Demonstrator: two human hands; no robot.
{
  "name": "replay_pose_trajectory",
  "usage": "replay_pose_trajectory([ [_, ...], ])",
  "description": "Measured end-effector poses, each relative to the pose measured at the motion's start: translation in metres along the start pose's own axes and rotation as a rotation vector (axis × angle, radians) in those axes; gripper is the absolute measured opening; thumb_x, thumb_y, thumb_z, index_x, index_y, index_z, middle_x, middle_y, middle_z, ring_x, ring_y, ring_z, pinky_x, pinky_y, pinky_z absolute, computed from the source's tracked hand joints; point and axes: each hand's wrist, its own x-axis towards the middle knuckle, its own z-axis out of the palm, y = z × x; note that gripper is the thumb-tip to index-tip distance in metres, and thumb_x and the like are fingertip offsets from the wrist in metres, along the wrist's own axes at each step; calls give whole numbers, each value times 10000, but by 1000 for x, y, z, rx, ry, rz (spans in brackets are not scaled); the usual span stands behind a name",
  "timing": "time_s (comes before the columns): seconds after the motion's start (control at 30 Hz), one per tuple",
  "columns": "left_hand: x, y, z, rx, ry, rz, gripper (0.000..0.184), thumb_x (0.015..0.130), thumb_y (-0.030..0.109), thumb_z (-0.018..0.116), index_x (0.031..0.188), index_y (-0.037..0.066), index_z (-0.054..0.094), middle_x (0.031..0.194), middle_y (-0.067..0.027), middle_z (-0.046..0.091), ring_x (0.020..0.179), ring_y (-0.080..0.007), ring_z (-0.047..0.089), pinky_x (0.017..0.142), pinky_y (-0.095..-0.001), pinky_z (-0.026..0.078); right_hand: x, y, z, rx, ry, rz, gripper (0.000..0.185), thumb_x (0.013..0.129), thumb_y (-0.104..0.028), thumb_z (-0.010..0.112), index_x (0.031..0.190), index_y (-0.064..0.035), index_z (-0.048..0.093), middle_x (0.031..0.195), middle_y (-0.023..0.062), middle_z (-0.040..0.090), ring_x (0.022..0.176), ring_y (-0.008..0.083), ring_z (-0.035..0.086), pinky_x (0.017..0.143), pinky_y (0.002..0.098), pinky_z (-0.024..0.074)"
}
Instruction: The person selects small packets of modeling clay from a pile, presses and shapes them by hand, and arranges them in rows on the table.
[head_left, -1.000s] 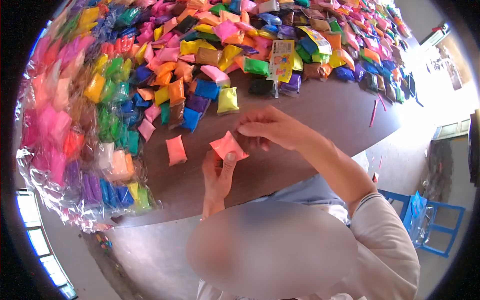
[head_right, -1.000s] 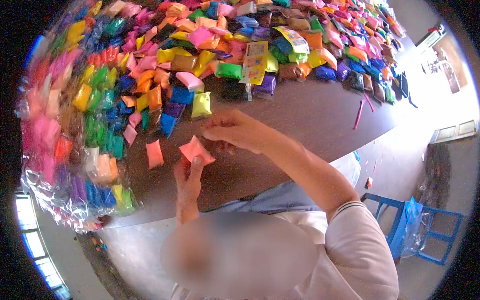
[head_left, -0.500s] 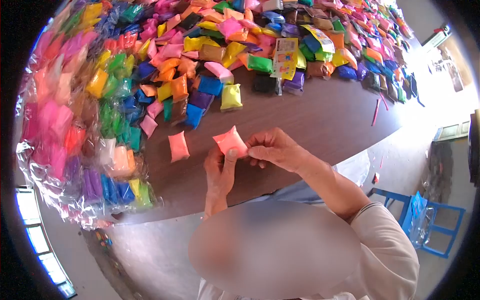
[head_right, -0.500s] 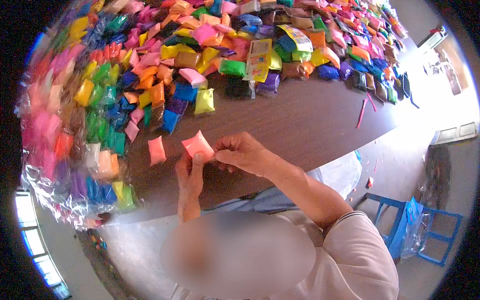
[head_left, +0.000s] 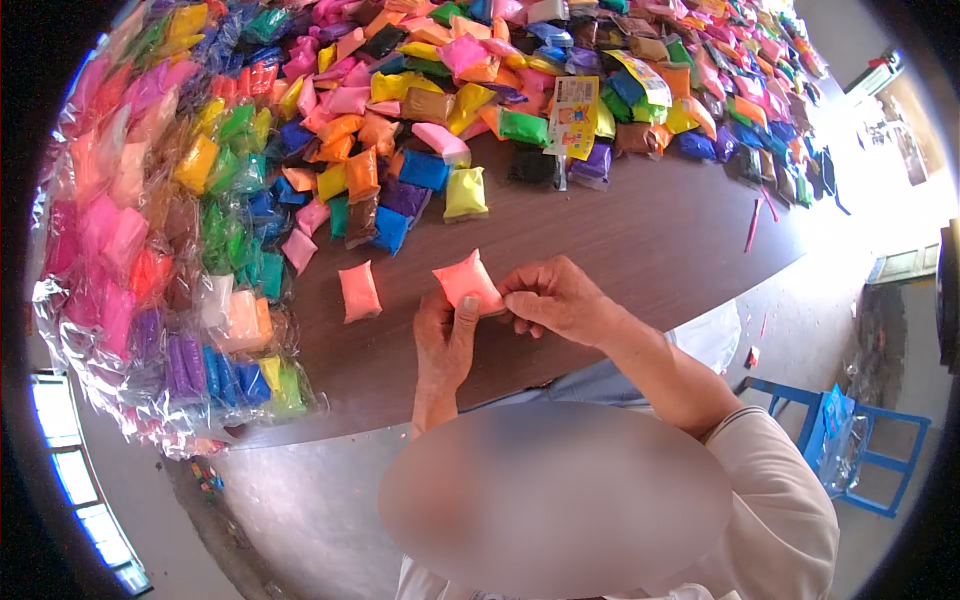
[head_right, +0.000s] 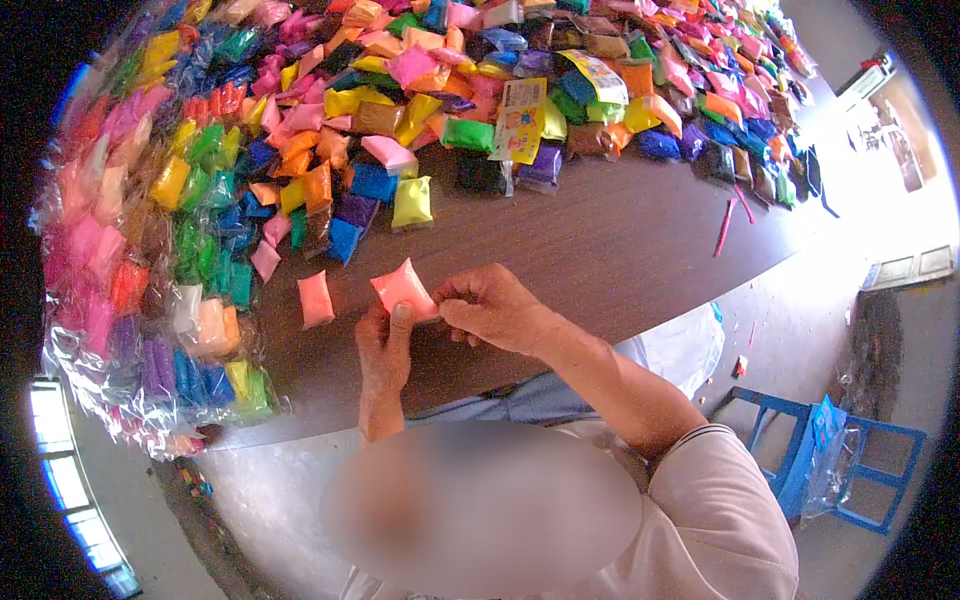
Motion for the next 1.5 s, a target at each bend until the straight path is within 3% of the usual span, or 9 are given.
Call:
replay_pose_trajectory([
  [0.13, -3, -3, -2, -41, 3, -78, 422, 950, 415, 571, 1042, 3, 583, 910, -40, 613, 845, -112, 540, 733, -268, 439, 0, -1, -11, -170, 67, 12, 210, 894, -106, 541, 1011, 10, 671, 818, 22, 647, 670, 69, 593, 552, 219, 480],
  [0.23, -3, 0, 0, -116, 21, -76, 417, 955, 408, 567, 1051, 3, 574, 945, -30, 593, 867, -103, 520, 761, -259, 428, -9, -11, -20, -364, 361, 81, 225, 877, -89, 524, 1014, 19, 666, 803, 31, 648, 673, 79, 596, 568, 234, 482],
  [0.43, -3, -1, 3, -120, 76, -81, 440, 956, 454, 542, 963, 20, 617, 881, -6, 604, 814, -104, 505, 730, -279, 419, -21, -12, -44, -953, 603, -732, 292, 831, -195, 670, 1051, -4, 651, 817, 131, 654, 750, 179, 642, 670, 310, 518],
  [0.63, -2, -7, 3, -11, 32, -35, 397, 959, 378, 568, 1010, -14, 596, 957, -77, 598, 875, -137, 536, 762, -274, 430, -12, -26, -4, -384, 290, -235, 327, 839, -252, 691, 1038, 4, 645, 822, 117, 651, 729, 170, 631, 660, 315, 515],
  [0.73, -4, -1, 3, -8, 48, -59, 414, 962, 393, 557, 1021, -16, 597, 973, -86, 597, 880, -144, 541, 754, -283, 435, 23, 1, 0, -353, 97, -292, 339, 907, -264, 657, 1103, 11, 628, 821, -2, 619, 668, 42, 518, 571, 204, 432],
  [0.93, -6, -4, 3, -132, 103, -118, 460, 974, 439, 513, 1004, -13, 592, 907, -67, 580, 825, -133, 515, 704, -283, 418, 28, -23, -3, -64, -36, 90, 273, 930, -285, 613, 1046, -41, 651, 745, -28, 568, 631, 44, 496, 541, 204, 402],
  [1.33, -3, 0, 0, -185, 60, -21, 528, 1025, 438, 357, 888, -8, 604, 786, -77, 597, 780, -174, 559, 720, -326, 440, 47, -14, 17, 48, -111, -422, 416, 941, -236, 616, 1261, -3, 488, 1064, 24, 596, 913, 93, 576, 763, 247, 494],
  [1.43, -3, 9, -2, -347, 53, -102, 536, 1031, 431, 341, 852, -3, 598, 763, -66, 598, 744, -160, 562, 713, -316, 447, 49, -16, 15, 120, -341, -205, 458, 925, -265, 640, 1260, 7, 488, 1048, 32, 607, 909, 92, 577, 774, 250, 491],
  [1.5, -2, 10, -4, -416, 70, -101, 537, 1032, 427, 341, 825, 1, 595, 755, -58, 596, 730, -147, 559, 707, -305, 448, 50, -26, 20, 79, -246, -200, 454, 921, -264, 648, 1242, 18, 497, 1012, 29, 605, 875, 86, 571, 760, 252, 491],
])
